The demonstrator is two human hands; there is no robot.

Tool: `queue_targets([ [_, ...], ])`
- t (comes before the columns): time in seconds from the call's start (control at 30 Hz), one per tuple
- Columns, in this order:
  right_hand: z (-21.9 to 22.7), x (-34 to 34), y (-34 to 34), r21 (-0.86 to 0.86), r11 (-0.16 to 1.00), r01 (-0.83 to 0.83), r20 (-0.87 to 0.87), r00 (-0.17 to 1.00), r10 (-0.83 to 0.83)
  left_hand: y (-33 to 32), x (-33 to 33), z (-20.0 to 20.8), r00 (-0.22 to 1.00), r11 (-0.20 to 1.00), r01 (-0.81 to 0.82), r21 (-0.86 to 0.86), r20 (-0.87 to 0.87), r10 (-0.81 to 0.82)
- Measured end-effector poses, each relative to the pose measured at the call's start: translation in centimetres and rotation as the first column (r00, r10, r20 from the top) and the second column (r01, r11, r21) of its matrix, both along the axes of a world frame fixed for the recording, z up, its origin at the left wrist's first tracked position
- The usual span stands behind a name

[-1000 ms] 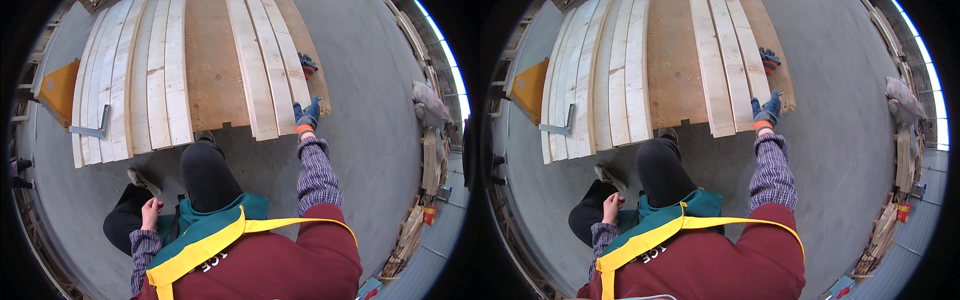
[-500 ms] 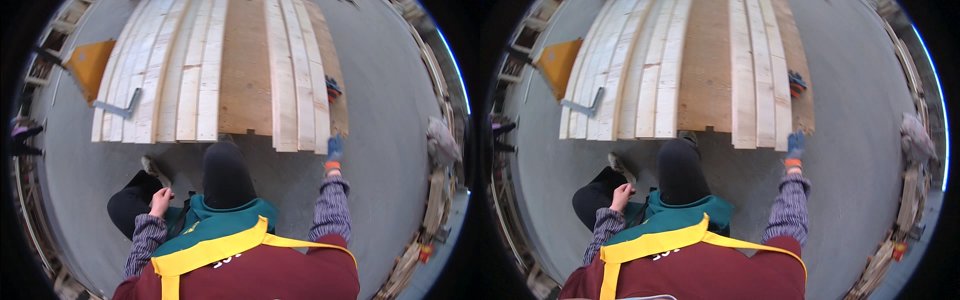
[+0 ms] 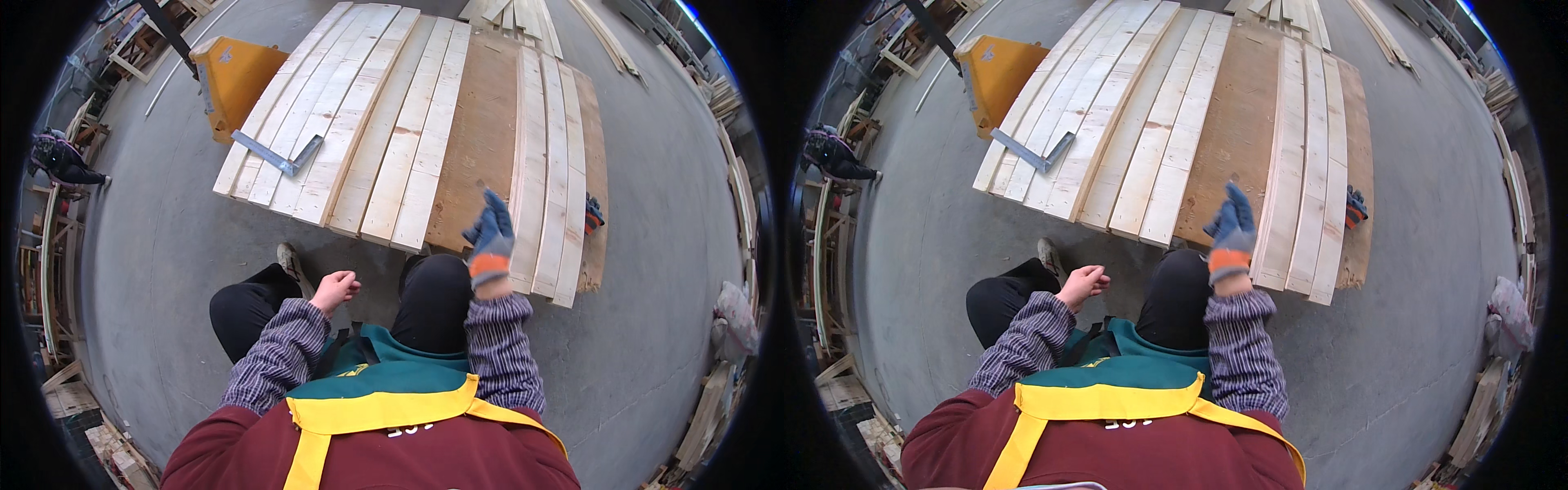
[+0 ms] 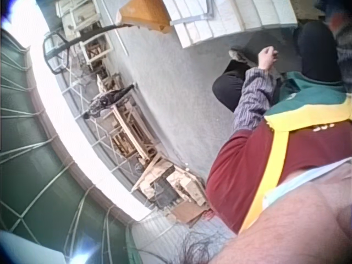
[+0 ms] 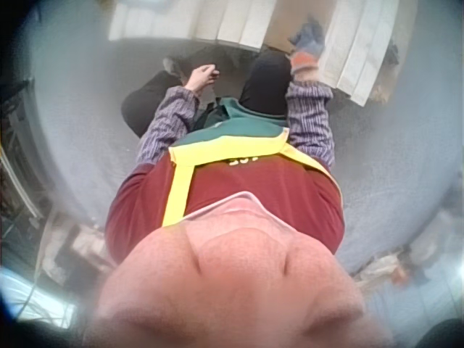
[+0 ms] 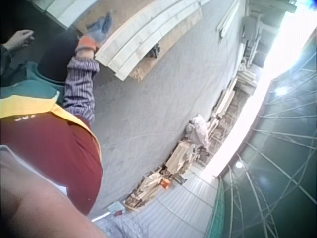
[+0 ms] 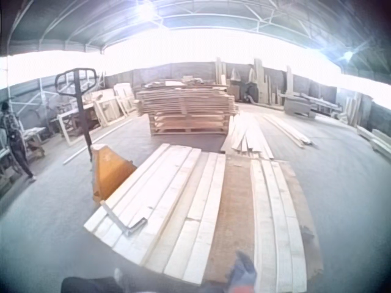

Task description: The person kneels on the floor and repeatedly marks wooden planks using a try square and a pencil. They pick up a plank, align the square, draw a line, and place the plank back on the stack.

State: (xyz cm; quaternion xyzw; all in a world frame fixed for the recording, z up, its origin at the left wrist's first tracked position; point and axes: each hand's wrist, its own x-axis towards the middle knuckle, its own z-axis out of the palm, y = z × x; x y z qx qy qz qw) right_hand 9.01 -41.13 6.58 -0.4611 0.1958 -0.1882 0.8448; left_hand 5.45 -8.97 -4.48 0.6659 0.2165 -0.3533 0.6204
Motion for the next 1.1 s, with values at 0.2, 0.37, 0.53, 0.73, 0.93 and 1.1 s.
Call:
queue_targets([
  [0.2, -5.7, 9.3, 4.2, 0.119, 0.992, -0.046, -0.271, 0.959, 0.077, -3.7, 2.7, 0.1, 0.992, 0.971, -0.113, -0.212, -0.082, 0.097],
  [0.37, -12.3, 10.6, 3.6, -0.535, 0.769, -0.35, -0.676, 0.723, -0.141, -9.1, 3.9, -0.1, 0.926, 0.854, -0.334, -0.398, -0.308, 0.219],
  [0.53, -12.8, 10.5, 5.0, -0.365, 0.715, -0.597, -0.847, 0.531, 0.011, -12.7, 5.3, 0.0, 0.892, 0.643, -0.444, -0.625, -0.375, 0.252],
  [0.73, -10.7, 11.4, 6.4, -0.271, 0.691, -0.67, -0.936, 0.351, -0.026, -13.2, 7.2, 0.9, 0.825, 0.513, -0.555, -0.655, -0.512, 0.238],
  [0.93, -11.0, 11.4, 4.7, -0.504, 0.809, -0.304, -0.765, 0.592, -0.254, -13.3, 8.1, 5.4, 0.867, 0.489, -0.499, -0.716, -0.404, 0.293],
  [1.1, -8.3, 12.0, 4.6, -0.202, 0.954, -0.223, -0.476, 0.873, 0.103, -12.3, 8.1, 9.2, 0.861, 0.708, -0.509, -0.49, -0.273, 0.429],
])
